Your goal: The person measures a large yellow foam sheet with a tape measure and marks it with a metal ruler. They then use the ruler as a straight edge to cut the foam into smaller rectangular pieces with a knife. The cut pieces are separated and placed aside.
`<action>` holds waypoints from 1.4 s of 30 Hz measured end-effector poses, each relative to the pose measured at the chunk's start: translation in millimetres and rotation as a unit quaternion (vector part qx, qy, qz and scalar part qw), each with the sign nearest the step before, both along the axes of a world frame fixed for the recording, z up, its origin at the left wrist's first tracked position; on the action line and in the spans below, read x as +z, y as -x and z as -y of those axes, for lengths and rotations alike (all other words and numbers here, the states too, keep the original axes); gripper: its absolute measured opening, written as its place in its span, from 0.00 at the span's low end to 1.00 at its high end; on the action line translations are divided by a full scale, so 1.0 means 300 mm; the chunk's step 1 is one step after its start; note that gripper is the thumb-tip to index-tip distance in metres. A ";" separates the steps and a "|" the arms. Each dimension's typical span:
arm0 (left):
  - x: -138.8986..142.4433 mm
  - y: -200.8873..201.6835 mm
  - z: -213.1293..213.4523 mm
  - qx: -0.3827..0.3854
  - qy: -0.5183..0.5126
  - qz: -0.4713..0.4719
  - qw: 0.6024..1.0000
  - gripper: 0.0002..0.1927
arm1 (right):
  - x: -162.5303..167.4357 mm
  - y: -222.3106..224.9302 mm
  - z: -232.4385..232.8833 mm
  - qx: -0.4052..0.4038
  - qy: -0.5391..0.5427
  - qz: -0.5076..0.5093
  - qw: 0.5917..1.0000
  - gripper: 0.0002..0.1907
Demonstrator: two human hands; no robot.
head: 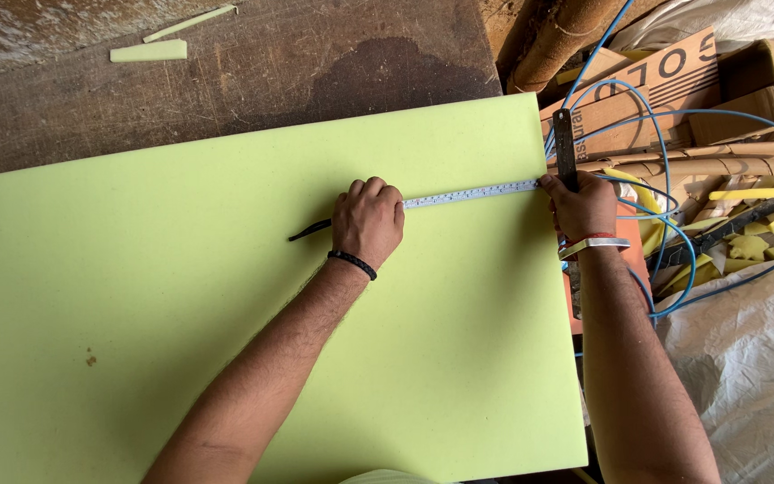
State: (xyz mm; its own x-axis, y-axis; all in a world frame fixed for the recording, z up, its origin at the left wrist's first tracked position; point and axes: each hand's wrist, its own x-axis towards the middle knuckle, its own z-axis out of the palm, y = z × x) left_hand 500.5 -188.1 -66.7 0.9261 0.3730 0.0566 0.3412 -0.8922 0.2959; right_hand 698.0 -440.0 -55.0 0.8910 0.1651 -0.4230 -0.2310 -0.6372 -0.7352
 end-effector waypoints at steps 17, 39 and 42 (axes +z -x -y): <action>0.038 0.077 -0.009 -0.004 0.089 0.057 0.994 0.04 | 0.037 0.129 0.052 0.012 -0.124 0.025 0.992 0.14; 0.035 0.497 -0.101 -0.132 -0.065 0.068 0.987 0.31 | 0.185 1.203 0.461 -0.272 0.031 -0.023 0.961 0.15; 0.042 0.452 0.031 -0.223 0.014 0.068 0.972 0.27 | 0.120 1.366 0.595 -0.409 0.007 0.028 0.912 0.10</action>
State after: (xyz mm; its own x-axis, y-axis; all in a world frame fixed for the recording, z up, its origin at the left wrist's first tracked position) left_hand 365.0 -197.4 -54.1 0.9806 -0.0606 0.1864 -0.1219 -0.9333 0.3378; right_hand 288.2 -618.4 -19.0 0.7339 -0.5704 -0.3690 -0.5954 -0.2785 -0.7536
